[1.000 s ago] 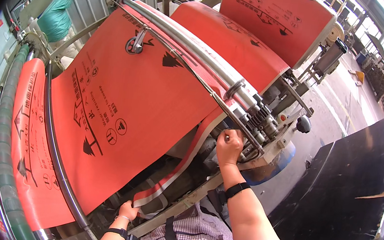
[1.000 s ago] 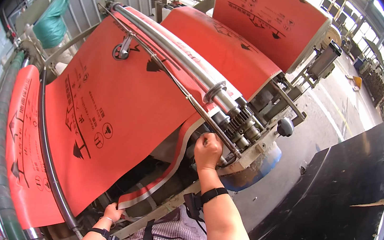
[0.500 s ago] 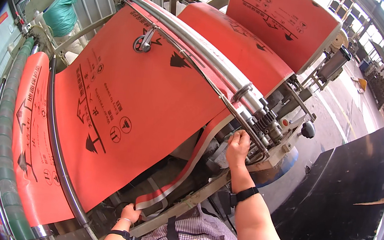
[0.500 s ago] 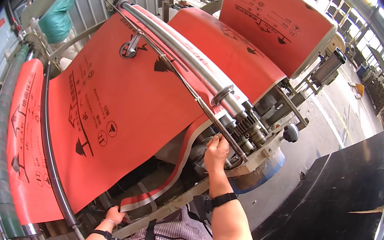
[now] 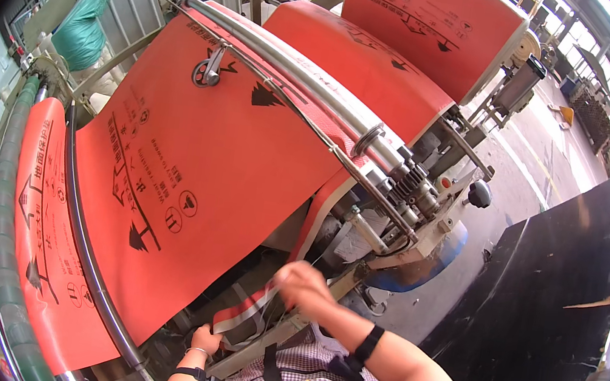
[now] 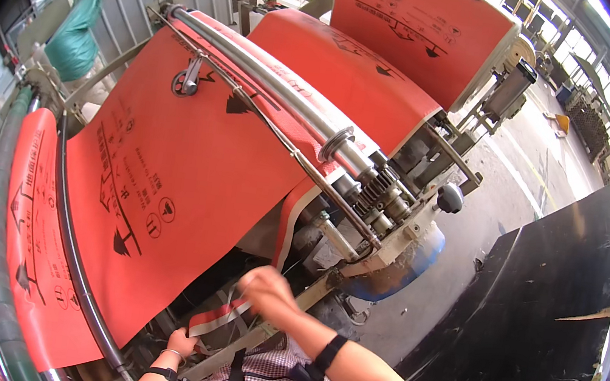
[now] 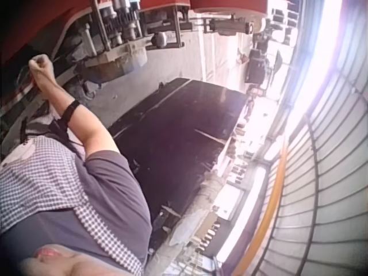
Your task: Operating an industrial laminating or printing machine for protective floor film, including material adjustment and control panel use.
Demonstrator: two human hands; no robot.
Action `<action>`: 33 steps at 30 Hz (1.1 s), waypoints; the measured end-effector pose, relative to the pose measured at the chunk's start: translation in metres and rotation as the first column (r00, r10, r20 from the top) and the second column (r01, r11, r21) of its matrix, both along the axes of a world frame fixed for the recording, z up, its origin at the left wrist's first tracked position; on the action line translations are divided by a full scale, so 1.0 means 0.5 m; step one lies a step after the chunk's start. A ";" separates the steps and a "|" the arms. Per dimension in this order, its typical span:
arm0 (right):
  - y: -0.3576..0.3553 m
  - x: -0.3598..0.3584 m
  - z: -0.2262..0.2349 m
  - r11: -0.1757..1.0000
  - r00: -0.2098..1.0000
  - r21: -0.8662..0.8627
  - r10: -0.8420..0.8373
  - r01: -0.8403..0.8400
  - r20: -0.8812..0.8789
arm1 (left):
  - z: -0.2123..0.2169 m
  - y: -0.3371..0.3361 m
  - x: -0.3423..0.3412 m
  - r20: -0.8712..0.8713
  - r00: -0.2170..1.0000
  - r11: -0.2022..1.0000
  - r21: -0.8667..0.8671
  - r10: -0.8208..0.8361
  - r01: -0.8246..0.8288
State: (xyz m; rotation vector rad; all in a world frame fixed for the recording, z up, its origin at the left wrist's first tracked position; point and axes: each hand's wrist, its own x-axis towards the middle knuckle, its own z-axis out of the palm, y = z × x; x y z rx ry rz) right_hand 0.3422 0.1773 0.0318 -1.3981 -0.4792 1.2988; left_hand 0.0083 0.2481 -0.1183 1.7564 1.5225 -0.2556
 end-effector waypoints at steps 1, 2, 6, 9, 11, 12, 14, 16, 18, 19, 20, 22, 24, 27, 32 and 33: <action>0.020 0.043 -0.042 0.931 0.944 -0.159 -0.322 0.328 0.067 | 0.002 0.002 -0.001 0.000 1.000 1.000 -0.001 0.006 -0.006; 0.025 0.106 -0.088 0.879 0.893 -0.157 -0.449 0.449 0.040 | -0.001 0.005 -0.002 0.003 1.000 1.000 0.003 0.005 -0.005; 0.084 0.181 -0.117 0.553 0.453 -0.094 -0.758 0.828 -0.469 | -0.019 -0.005 -0.022 -0.012 1.000 1.000 0.017 -0.011 0.012; 0.114 0.188 -0.116 0.438 0.281 -0.137 -0.755 0.888 -0.593 | 0.001 -0.011 -0.017 -0.040 0.999 0.999 0.010 -0.035 0.035; 0.123 0.189 -0.115 0.385 0.221 -0.151 -0.762 0.911 -0.609 | -0.002 -0.010 -0.020 -0.061 0.997 0.998 0.024 -0.056 0.058; 0.123 0.189 -0.114 0.403 0.241 -0.175 -0.785 0.898 -0.571 | 0.004 -0.011 -0.019 -0.065 0.996 0.998 0.024 -0.059 0.060; 0.122 0.186 -0.112 0.418 0.258 -0.203 -0.806 0.886 -0.532 | 0.015 -0.014 -0.016 -0.009 1.000 1.000 0.003 -0.016 0.016; 0.128 0.177 -0.113 0.408 0.219 -0.244 -0.803 0.880 -0.553 | 0.012 -0.010 -0.018 -0.029 0.999 1.000 0.016 -0.018 0.018; 0.127 0.177 -0.121 0.412 0.215 -0.250 -0.800 0.876 -0.561 | 0.016 -0.007 -0.012 -0.049 0.999 0.999 0.025 -0.020 0.021; 0.119 0.182 -0.124 0.435 0.251 -0.220 -0.788 0.873 -0.562 | 0.021 -0.004 -0.001 -0.048 0.998 0.999 0.036 -0.033 0.035; 0.112 0.187 -0.127 0.458 0.286 -0.190 -0.776 0.869 -0.562 | 0.024 -0.003 0.006 -0.047 0.998 0.998 0.047 -0.046 0.048; 0.100 0.178 -0.109 0.477 0.343 -0.157 -0.790 0.865 -0.509 | 0.025 0.000 0.006 -0.040 0.998 0.997 0.054 -0.050 0.052; 0.081 0.147 -0.078 0.694 0.696 0.110 -0.676 0.712 -0.242 | 0.014 0.005 0.002 -0.034 0.998 0.997 0.063 -0.045 0.047; 0.062 0.053 0.089 0.884 0.853 0.466 -0.270 0.036 0.446 | -0.020 -0.001 -0.037 0.047 0.999 1.000 0.011 0.017 -0.018; 0.034 -0.020 0.098 0.698 0.732 0.471 0.113 -0.540 0.671 | 0.006 0.016 0.008 -0.068 0.998 1.000 0.014 -0.016 0.017; 0.032 -0.001 0.035 0.873 0.815 0.413 -0.033 -0.258 0.579 | 0.011 0.021 0.018 -0.027 0.999 0.999 0.045 -0.025 0.026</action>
